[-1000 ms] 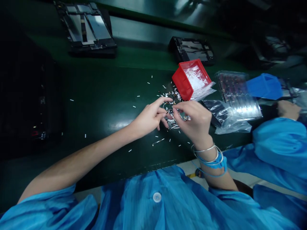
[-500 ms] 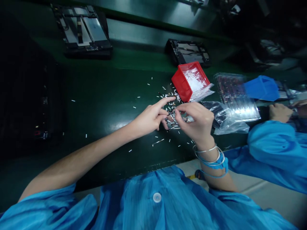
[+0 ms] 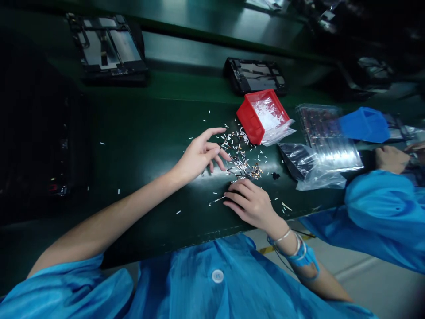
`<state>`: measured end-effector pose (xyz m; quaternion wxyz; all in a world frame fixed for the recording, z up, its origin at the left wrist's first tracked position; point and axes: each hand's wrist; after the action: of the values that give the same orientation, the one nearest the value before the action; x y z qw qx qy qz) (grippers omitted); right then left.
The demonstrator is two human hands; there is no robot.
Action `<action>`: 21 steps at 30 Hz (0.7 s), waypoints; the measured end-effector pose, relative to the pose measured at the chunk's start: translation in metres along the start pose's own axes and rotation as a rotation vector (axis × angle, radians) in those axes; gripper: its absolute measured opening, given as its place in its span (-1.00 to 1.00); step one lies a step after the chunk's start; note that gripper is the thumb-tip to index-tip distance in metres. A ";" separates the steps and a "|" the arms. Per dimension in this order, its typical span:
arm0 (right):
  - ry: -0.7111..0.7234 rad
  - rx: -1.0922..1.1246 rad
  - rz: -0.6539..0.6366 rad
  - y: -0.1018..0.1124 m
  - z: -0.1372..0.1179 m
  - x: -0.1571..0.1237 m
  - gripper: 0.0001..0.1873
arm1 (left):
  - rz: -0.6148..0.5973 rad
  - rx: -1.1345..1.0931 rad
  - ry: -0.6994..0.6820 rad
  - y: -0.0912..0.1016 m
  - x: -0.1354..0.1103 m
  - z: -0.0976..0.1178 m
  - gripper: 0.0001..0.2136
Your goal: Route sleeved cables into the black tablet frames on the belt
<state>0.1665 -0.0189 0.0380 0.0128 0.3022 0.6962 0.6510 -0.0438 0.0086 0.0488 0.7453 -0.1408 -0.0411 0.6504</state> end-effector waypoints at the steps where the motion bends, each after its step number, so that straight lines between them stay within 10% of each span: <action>1: -0.048 -0.052 0.033 -0.004 0.000 -0.001 -0.92 | -0.008 -0.006 0.001 0.001 0.001 0.000 -0.55; 6: -0.229 -0.207 0.339 -0.003 0.019 0.016 -0.91 | -0.092 -0.027 0.034 0.000 0.001 -0.001 -0.50; 14: -0.075 -0.049 0.545 0.004 0.032 0.042 -0.87 | -0.292 -0.025 0.172 -0.011 -0.011 0.009 -0.42; 17: -0.154 0.043 0.637 0.006 0.037 0.041 -0.84 | -0.050 0.121 0.085 -0.010 0.021 0.024 -0.55; 21: -0.258 0.162 0.688 0.013 0.044 0.036 -0.75 | 0.440 0.390 0.073 -0.008 0.124 0.043 -0.64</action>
<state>0.1603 0.0361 0.0562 -0.1431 0.5980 0.5957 0.5168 -0.0278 0.1361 0.0766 0.6004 -0.0238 0.1430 0.7864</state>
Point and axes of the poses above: each hand's wrist, its own x-axis towards the middle knuckle, its own y-axis out of the back of the hand, z = x × y, and after that the axes turned 4 degrees about z, right-handed
